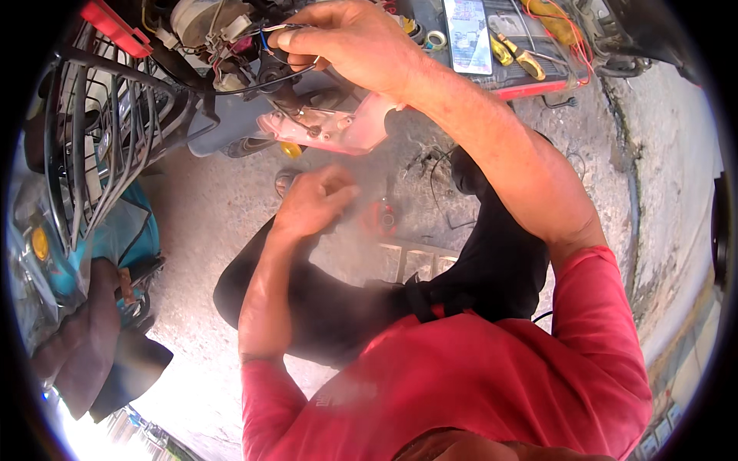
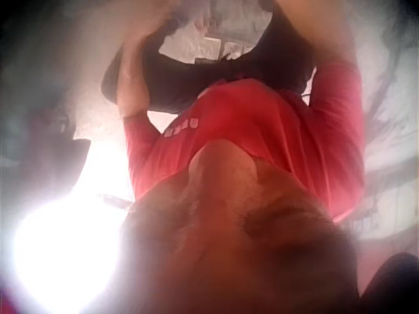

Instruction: The person connects and insulates electrical wires on the front of a scooter using their hands and a pair of scissors.

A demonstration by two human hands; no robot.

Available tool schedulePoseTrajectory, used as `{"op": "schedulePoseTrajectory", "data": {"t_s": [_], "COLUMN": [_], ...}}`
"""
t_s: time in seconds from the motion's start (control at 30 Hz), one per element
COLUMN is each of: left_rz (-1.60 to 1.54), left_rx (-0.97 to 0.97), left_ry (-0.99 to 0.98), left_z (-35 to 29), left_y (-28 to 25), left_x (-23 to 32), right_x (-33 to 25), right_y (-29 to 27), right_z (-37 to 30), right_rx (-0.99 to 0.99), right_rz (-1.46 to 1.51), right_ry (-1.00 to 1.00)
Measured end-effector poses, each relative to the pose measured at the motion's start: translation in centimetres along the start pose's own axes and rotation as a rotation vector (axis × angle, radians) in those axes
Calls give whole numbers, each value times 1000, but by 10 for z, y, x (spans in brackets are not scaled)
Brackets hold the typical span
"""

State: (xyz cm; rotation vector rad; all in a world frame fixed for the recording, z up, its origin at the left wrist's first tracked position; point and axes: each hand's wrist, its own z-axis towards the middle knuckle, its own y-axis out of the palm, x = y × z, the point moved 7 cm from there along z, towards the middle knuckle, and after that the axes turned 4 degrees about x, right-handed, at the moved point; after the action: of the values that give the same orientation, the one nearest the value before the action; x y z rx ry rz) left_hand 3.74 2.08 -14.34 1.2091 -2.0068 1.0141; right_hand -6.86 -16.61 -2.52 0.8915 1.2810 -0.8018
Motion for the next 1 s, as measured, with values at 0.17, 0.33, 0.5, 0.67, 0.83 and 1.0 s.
{"op": "schedulePoseTrajectory", "data": {"t_s": [0.17, 0.33, 0.5, 0.67, 0.83, 1.0], "left_rz": [85, 442, 589, 652, 767, 716], "left_rx": [-45, -167, -126, -239, -203, -155], "left_ry": [-95, -68, -3, -122, -116, -266], "left_z": [57, 79, 79, 84, 92, 87], "left_y": [57, 118, 177, 204, 225, 209], "left_x": [-140, -220, -227, -250, -312, -281], "right_x": [0, -23, -18, -18, -16, -14], "right_y": [2, -5, -7, -1, 5, 4], "right_z": [2, -8, -11, -15, -17, -15], "right_rx": [-107, -126, -24, -34, -80, -108], "right_rz": [155, 72, 7, 129, 148, 172], "right_ry": [154, 99, 57, 104, 140, 152]}}
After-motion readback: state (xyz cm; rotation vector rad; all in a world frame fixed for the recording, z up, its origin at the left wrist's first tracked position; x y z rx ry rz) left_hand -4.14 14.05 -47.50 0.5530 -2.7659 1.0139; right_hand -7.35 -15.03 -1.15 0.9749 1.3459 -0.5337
